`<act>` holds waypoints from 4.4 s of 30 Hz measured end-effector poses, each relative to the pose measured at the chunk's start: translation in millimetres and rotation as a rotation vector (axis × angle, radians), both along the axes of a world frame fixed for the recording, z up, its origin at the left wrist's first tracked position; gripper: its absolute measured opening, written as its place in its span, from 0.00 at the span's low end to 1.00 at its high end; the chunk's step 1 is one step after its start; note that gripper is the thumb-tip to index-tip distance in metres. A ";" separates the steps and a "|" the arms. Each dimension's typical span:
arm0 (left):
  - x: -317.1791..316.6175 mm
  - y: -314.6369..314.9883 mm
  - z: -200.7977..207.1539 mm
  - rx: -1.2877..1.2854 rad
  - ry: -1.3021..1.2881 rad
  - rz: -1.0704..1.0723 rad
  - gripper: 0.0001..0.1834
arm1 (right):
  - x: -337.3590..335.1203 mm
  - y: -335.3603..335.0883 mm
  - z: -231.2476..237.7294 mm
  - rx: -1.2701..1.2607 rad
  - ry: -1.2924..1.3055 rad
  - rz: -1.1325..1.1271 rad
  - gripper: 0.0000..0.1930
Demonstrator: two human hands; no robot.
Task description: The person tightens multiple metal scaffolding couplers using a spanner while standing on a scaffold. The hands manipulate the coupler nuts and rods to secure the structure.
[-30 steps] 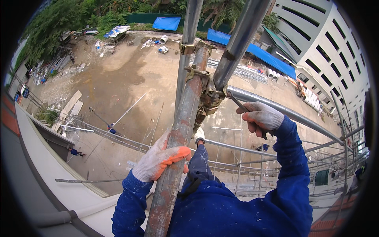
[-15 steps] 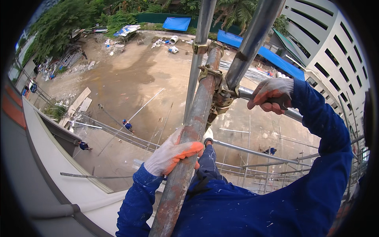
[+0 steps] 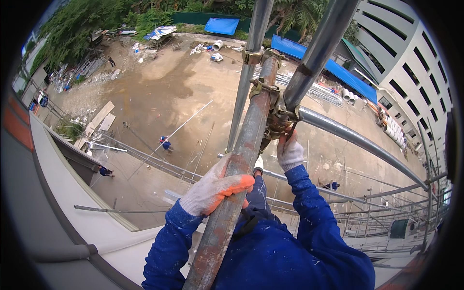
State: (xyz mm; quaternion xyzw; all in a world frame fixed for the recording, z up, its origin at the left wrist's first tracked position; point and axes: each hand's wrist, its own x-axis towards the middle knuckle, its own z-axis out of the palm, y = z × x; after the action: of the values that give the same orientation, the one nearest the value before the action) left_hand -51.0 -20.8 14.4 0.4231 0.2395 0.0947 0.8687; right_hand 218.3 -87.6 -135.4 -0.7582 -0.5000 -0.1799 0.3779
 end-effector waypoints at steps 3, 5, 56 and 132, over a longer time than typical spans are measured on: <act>1.5 0.5 1.6 -0.009 0.031 0.003 0.34 | 29.4 12.1 -37.5 0.190 -0.087 0.100 0.23; 1.4 0.7 2.1 0.024 0.041 0.010 0.34 | 27.1 -1.3 -23.7 0.184 -0.008 0.113 0.24; 3.9 1.4 -32.4 0.151 -0.176 0.009 0.32 | 22.4 -72.2 175.4 -0.499 0.974 0.286 0.21; 0.3 -0.4 -3.2 0.059 0.071 0.017 0.33 | 4.4 -4.3 13.6 -0.218 -0.009 -0.086 0.17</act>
State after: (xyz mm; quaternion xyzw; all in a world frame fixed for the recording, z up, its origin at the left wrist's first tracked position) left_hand -50.6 -21.2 11.2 0.4498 0.2706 0.0942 0.8459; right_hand 222.6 -91.9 -121.8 -0.8147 -0.4852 -0.1439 0.2830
